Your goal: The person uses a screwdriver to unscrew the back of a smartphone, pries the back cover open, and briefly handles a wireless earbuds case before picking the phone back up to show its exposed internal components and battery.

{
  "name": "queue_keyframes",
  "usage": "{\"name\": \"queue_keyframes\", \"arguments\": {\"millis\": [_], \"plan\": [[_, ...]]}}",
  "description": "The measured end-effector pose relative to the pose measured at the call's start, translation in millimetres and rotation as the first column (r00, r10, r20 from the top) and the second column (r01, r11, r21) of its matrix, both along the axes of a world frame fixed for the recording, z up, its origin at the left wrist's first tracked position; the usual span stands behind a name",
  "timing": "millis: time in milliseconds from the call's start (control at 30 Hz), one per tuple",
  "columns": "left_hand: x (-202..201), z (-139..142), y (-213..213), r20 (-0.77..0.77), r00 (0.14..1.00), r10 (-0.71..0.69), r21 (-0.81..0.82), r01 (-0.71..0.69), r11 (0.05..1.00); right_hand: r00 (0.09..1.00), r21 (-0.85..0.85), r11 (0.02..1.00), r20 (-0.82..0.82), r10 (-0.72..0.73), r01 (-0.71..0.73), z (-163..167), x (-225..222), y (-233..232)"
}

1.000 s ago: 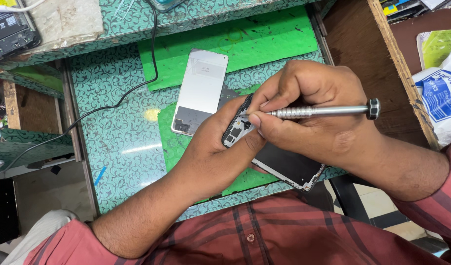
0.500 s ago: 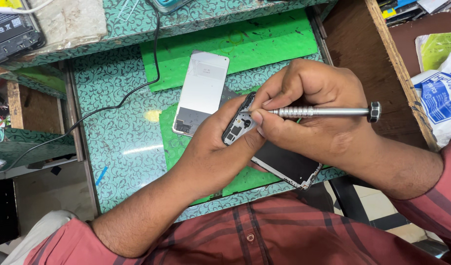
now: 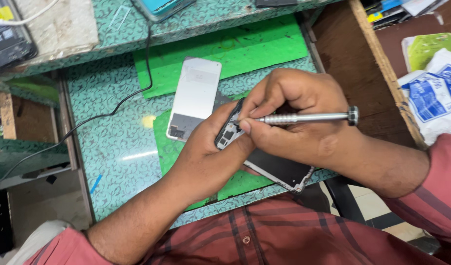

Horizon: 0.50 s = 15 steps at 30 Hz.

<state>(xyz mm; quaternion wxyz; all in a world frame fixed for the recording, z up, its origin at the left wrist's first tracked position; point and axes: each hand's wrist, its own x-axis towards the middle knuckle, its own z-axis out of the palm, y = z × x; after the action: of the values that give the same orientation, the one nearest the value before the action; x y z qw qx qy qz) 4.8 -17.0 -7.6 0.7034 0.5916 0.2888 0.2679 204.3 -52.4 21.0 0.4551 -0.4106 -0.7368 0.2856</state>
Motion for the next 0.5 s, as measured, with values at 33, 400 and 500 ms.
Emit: {"name": "queue_keyframes", "arguments": {"millis": [33,400,500], "plan": [[0.8,0.1,0.1,-0.003,1.0,0.011,0.001,-0.011,1.0,0.999,-0.031,0.999,-0.047,0.026,-0.028,-1.4,0.5,0.4],[-11.6,0.9,24.2,-0.061,0.996,0.06,0.029,-0.058,0.998,0.948,-0.248,0.962,0.316,-0.031,0.114,17.8,45.0,29.0],[-17.1,-0.8,28.1,-0.06,0.996,0.073,0.089,-0.067,0.994,0.848,-0.354,0.924,0.526,0.068,0.145,9.4,51.1,30.6]]}}
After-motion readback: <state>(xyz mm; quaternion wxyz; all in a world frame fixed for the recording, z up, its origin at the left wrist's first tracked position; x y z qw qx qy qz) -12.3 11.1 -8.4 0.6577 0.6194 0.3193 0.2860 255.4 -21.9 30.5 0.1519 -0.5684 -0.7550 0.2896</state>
